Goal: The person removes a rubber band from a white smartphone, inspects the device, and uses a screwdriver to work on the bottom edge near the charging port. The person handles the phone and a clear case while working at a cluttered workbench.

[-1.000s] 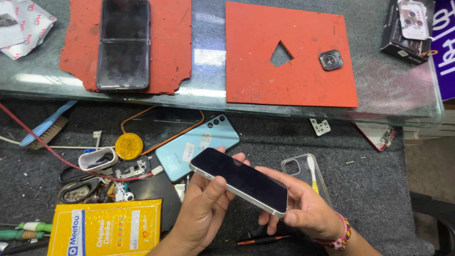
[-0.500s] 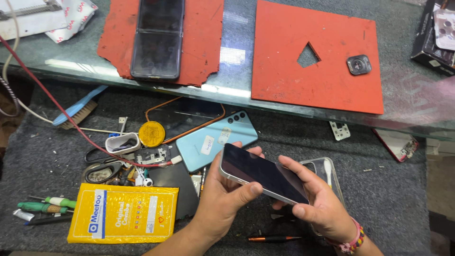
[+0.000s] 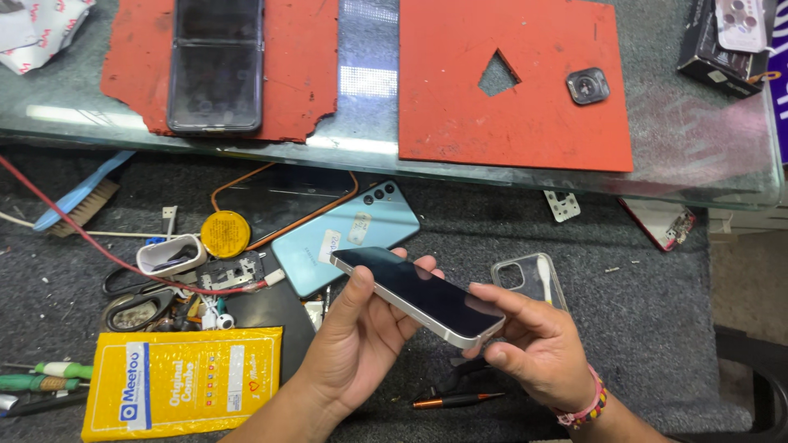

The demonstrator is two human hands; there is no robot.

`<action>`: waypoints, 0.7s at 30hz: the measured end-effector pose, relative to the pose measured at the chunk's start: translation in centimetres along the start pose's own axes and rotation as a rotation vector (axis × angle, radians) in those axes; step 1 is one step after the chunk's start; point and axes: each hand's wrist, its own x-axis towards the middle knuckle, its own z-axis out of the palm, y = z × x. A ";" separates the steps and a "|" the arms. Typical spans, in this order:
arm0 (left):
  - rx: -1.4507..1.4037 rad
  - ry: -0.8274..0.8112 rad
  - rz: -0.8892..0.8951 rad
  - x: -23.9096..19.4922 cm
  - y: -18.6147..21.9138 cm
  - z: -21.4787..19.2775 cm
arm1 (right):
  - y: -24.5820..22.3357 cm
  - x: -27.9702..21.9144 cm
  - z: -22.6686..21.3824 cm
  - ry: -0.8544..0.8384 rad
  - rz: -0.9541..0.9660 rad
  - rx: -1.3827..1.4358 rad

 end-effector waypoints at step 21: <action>0.065 0.084 0.147 0.1 -0.6 -0.2 | -1.1 0.5 1.8 0.258 -0.492 -0.451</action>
